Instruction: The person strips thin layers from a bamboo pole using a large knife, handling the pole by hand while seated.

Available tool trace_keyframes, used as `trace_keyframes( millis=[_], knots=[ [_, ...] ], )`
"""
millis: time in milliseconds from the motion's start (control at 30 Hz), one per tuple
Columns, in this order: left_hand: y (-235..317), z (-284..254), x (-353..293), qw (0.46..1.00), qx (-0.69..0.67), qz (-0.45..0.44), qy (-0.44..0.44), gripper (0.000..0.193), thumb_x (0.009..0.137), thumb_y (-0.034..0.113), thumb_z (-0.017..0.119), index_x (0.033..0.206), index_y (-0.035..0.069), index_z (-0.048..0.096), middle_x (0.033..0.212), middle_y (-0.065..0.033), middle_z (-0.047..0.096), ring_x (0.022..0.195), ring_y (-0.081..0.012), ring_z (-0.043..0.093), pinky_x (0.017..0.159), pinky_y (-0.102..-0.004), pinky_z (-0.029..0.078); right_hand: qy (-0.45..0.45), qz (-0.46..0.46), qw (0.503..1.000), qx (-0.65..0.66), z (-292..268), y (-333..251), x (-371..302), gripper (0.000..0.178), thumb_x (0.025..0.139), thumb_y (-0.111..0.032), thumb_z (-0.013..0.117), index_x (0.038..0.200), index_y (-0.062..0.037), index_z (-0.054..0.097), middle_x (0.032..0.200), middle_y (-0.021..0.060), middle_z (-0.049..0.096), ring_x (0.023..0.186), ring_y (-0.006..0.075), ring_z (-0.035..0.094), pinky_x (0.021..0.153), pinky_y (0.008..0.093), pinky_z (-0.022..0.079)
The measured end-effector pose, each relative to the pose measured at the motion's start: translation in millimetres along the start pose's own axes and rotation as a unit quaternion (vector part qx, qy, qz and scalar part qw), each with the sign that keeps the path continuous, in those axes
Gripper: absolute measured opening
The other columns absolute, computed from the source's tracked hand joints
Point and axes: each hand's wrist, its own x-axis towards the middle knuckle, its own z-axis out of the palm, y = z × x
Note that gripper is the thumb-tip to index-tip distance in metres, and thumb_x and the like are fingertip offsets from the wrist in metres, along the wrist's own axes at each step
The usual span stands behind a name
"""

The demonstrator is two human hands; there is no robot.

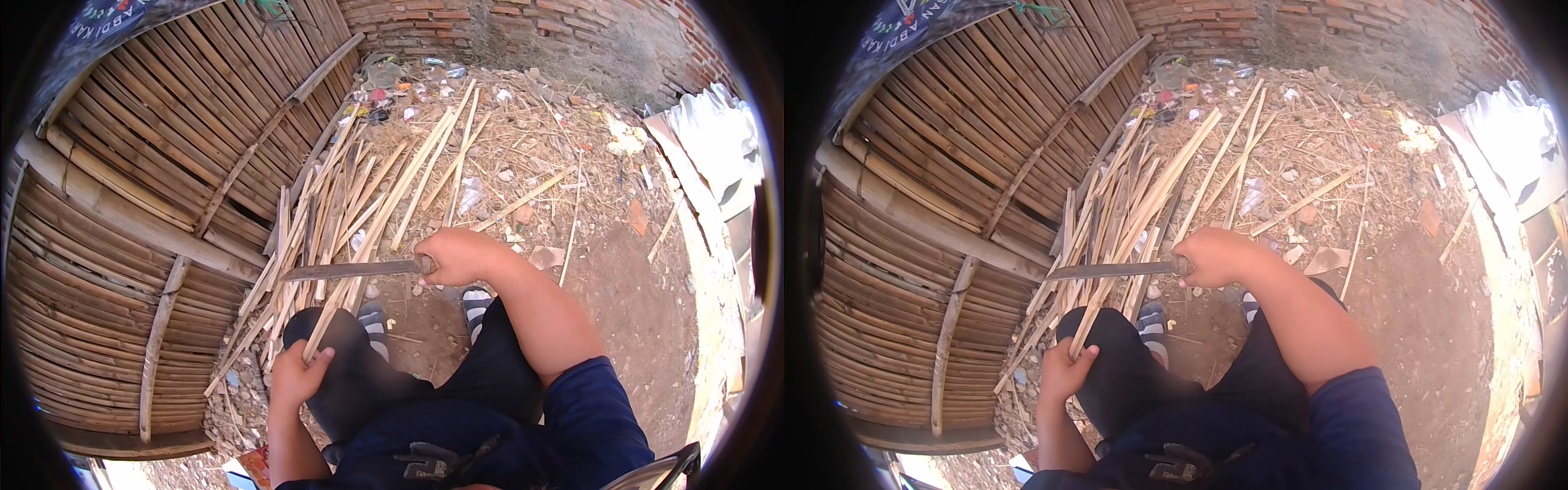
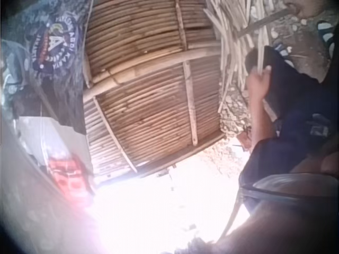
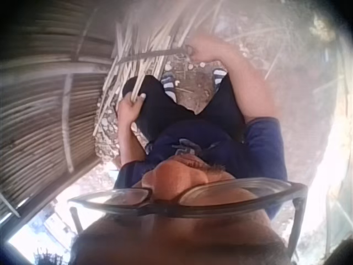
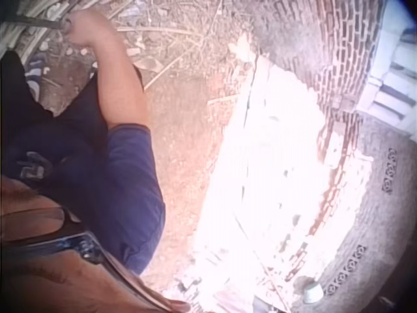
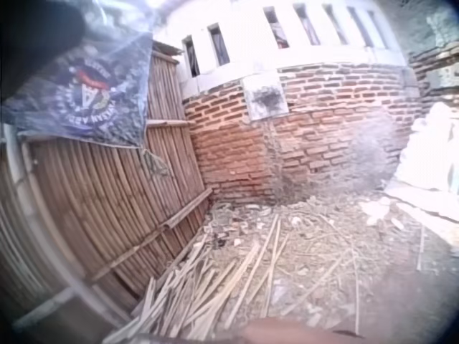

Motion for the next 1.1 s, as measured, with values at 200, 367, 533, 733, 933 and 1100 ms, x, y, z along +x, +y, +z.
trace_keyframes(
  millis=[200, 367, 533, 733, 933, 1100],
  knots=[
    [0.2, 7.7, -1.3, 1.0, -0.019, 0.007, 0.005, 0.037, 0.089, 0.033, 0.082, 0.079, 0.002, 0.065, 0.061, -0.0091, 0.061, 0.056, -0.0185, 0.061, 0.057, -0.0351, 0.049, 0.124, 0.104, 0.976, 0.147, -29.8, 69.8, -7.2, 0.059, 0.083, -0.043, 0.083, 0.12, -0.0008, 0.07, 0.107, 0.0227, 0.073, 0.098, 0.0369, 0.072, 0.088, 0.046, 0.055],
    [-8.0, 2.8, 0.3, 1.0, -0.014, 0.012, 0.005, 0.039, 0.09, 0.036, 0.082, 0.08, 0.002, 0.065, 0.06, -0.0071, 0.06, 0.057, -0.0156, 0.058, 0.057, -0.0342, 0.048, 0.139, 0.156, 0.959, 0.194, -33.1, 61.0, -7.0, 0.063, 0.083, -0.044, 0.083, 0.125, 0.0007, 0.068, 0.111, 0.0247, 0.072, 0.099, 0.0388, 0.072, 0.09, 0.0461, 0.055],
    [-9.0, 1.6, 2.1, 1.0, -0.019, 0.002, -0.017, 0.041, 0.09, 0.037, 0.082, 0.08, 0.001, 0.065, 0.061, -0.0064, 0.06, 0.058, -0.0139, 0.056, 0.056, -0.034, 0.046, 0.044, -0.036, 0.998, 0.018, 8.8, 23.3, 4.9, 0.052, 0.086, -0.041, 0.082, 0.118, -0.0019, 0.069, 0.092, 0.0212, 0.073, 0.089, 0.0377, 0.073, 0.082, 0.0479, 0.056],
    [-8.4, -1.7, 2.1, 0.999, -0.027, -0.006, -0.03, 0.039, 0.09, 0.036, 0.082, 0.082, 0.001, 0.066, 0.061, -0.0063, 0.06, 0.058, -0.0136, 0.055, 0.056, -0.0341, 0.045, 0.05, 0.014, 0.995, 0.083, -14.3, 31.0, -0.8, 0.047, 0.085, -0.038, 0.083, 0.113, -0.0033, 0.07, 0.092, 0.0214, 0.072, 0.091, 0.0358, 0.072, 0.084, 0.0463, 0.055],
    [-9.6, -2.1, 2.3, 0.998, -0.054, -0.009, -0.027, 0.039, 0.091, 0.035, 0.081, 0.082, 0.001, 0.066, 0.061, -0.0021, 0.056, 0.06, -0.0103, 0.051, 0.056, -0.0327, 0.044, 0.232, 0.1, 0.961, 0.111, -26.0, 71.8, -3.3, 0.056, 0.083, -0.039, 0.085, 0.12, -0.0001, 0.069, 0.1, 0.0241, 0.072, 0.098, 0.0362, 0.071, 0.088, 0.0447, 0.054],
    [-11.4, 2.6, 3.8, 0.996, -0.085, -0.009, -0.036, 0.038, 0.092, 0.034, 0.081, 0.081, 0.001, 0.065, 0.061, -0.0001, 0.054, 0.06, -0.0093, 0.049, 0.055, -0.0319, 0.042, 0.099, -0.01, 0.994, 0.049, 4.4, 28.5, 2.3, 0.047, 0.083, -0.039, 0.084, 0.109, -0.0024, 0.071, 0.084, 0.0227, 0.07, 0.085, 0.0405, 0.07, 0.079, 0.0478, 0.054]
  ],
)
